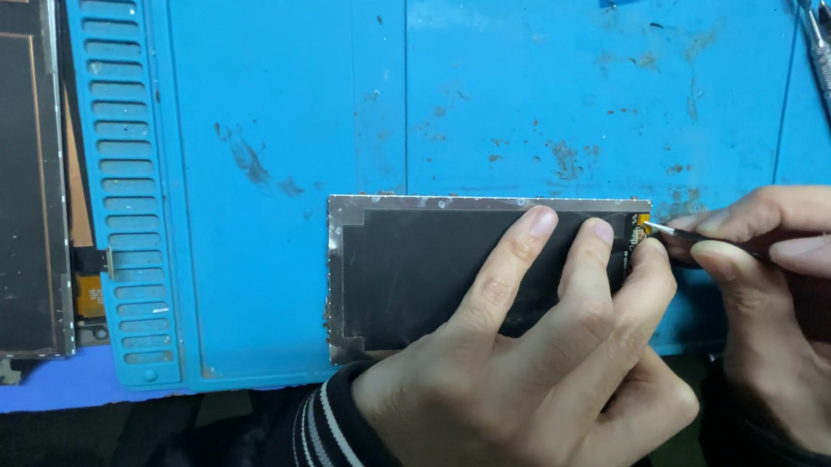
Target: Repairing a mobile device screen by manipulating small components and ribbon cables with tweezers on a workbench.
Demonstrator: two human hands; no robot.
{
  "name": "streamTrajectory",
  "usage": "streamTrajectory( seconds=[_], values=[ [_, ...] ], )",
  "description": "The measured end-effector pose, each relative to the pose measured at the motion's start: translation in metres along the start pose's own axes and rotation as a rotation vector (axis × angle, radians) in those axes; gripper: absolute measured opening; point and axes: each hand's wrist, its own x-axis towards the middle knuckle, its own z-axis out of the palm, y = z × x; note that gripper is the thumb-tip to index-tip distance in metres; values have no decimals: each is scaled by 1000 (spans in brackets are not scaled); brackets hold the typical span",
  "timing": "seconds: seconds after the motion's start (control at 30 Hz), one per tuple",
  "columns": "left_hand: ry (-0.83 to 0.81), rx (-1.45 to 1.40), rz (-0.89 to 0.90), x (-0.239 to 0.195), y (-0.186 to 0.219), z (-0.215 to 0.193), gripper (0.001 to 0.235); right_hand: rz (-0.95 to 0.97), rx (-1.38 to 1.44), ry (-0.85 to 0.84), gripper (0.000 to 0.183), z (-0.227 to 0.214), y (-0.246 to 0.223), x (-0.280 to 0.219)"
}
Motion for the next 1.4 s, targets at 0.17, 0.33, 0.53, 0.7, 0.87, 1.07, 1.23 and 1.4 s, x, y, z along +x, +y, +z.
streamTrajectory(
  seconds=[0.17,0.33,0.53,0.7,0.87,1.07,1.23,1.4],
  values=[
    [2,-10,0,0,0,0,14,-156,105,105,39,8,22,-19],
    [-15,-23,-8,0,1,0,13,-13,72,51,22,3,15,-12],
    [1,-12,-5,0,1,0,13,-21,105,68,25,6,20,-14],
    [0,-12,-10,1,0,0,11,-160,138,93,39,6,25,-18],
    [2,14,1,0,0,0,13,-29,51,54,22,4,8,-7],
    [-10,1,-1,0,0,0,13,-157,133,91,38,7,27,-19],
    [-10,2,-2,0,1,0,14,-195,41,64,42,4,21,-14],
    [-6,3,6,1,0,0,13,-155,33,84,35,6,18,-14]
  ],
)
